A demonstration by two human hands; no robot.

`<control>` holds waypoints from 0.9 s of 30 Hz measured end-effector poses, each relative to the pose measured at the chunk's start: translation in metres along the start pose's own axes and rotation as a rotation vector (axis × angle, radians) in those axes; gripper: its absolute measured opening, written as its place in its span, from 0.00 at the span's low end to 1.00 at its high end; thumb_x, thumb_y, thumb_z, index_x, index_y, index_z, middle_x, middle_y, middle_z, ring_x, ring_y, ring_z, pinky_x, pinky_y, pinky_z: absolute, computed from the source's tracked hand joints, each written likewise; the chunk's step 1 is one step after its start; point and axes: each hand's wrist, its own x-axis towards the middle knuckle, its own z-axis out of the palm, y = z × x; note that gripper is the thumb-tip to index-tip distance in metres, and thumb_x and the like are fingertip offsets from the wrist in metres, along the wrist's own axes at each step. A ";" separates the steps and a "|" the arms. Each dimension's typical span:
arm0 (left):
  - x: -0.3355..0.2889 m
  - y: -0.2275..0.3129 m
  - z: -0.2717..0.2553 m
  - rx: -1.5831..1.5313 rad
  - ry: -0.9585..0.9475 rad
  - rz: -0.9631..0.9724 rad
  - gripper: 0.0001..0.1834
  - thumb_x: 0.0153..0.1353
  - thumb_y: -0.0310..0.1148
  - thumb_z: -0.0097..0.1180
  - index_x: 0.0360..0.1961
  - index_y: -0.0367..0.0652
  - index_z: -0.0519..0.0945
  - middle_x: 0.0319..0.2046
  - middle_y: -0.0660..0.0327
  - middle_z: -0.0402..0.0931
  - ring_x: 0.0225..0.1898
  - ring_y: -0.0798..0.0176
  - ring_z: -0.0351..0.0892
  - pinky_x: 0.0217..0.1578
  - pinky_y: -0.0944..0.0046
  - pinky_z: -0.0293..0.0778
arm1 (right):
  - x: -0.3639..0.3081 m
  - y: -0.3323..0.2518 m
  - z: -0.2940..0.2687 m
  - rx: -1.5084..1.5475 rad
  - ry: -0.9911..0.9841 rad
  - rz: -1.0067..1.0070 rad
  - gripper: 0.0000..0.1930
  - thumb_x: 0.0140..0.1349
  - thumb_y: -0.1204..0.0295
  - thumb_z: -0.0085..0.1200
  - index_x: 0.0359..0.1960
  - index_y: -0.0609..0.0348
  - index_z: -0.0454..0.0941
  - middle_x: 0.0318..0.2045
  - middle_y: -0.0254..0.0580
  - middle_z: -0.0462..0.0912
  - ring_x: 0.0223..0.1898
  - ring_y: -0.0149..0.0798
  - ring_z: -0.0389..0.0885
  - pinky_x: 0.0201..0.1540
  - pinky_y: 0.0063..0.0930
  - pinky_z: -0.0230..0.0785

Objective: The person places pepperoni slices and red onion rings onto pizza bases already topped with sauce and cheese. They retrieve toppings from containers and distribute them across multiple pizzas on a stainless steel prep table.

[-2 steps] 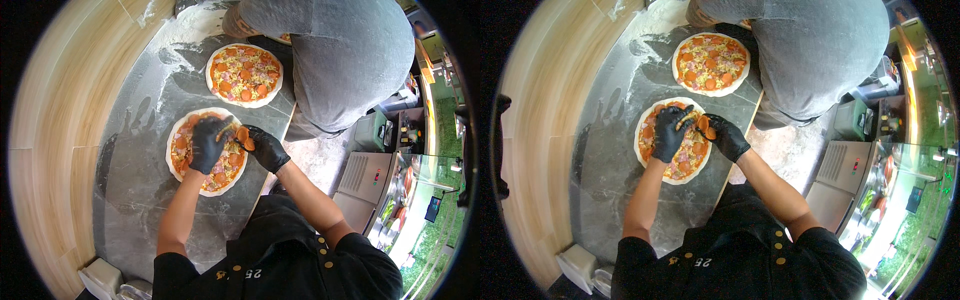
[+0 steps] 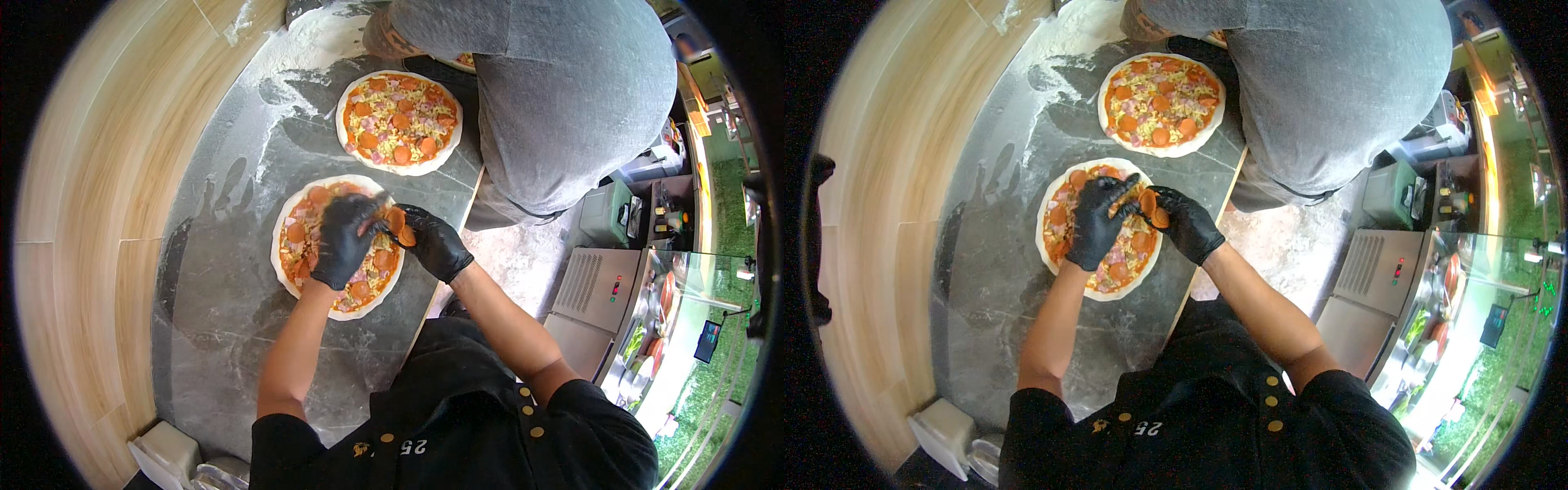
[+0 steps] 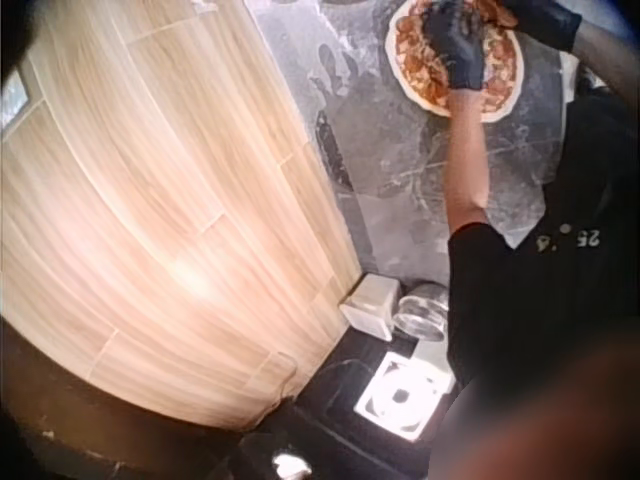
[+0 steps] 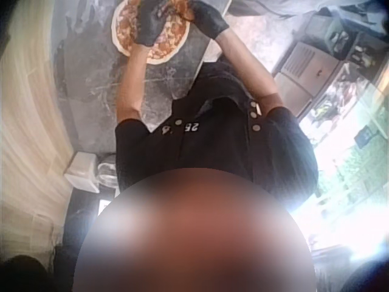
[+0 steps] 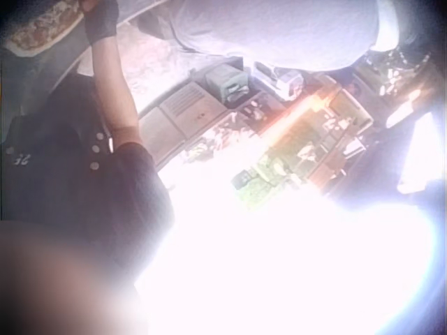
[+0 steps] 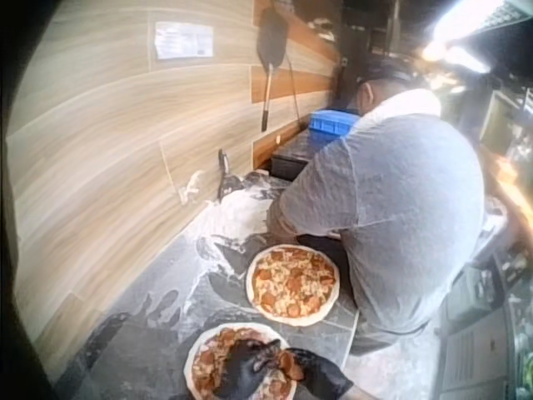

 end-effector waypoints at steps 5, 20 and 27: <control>-0.017 0.012 0.007 -0.099 -0.041 0.005 0.20 0.52 0.27 0.71 0.49 0.47 0.88 0.43 0.57 0.83 0.47 0.52 0.80 0.49 0.53 0.74 | -0.002 0.007 0.005 -0.045 -0.044 0.020 0.17 0.76 0.69 0.49 0.61 0.64 0.74 0.57 0.42 0.81 0.57 0.38 0.80 0.64 0.34 0.73; -0.022 -0.004 0.031 -0.268 0.200 -0.202 0.05 0.59 0.25 0.68 0.37 0.41 0.89 0.36 0.55 0.88 0.36 0.52 0.86 0.42 0.54 0.78 | -0.022 0.006 -0.021 -0.021 0.109 -0.027 0.19 0.75 0.65 0.52 0.60 0.65 0.76 0.54 0.45 0.83 0.54 0.39 0.82 0.58 0.31 0.76; -0.012 -0.013 0.030 0.256 -0.014 -0.127 0.11 0.59 0.38 0.68 0.40 0.45 0.88 0.35 0.55 0.85 0.38 0.49 0.82 0.42 0.49 0.73 | -0.031 -0.003 -0.026 -0.026 0.180 0.032 0.18 0.74 0.66 0.53 0.60 0.61 0.77 0.55 0.42 0.82 0.55 0.38 0.81 0.59 0.34 0.76</control>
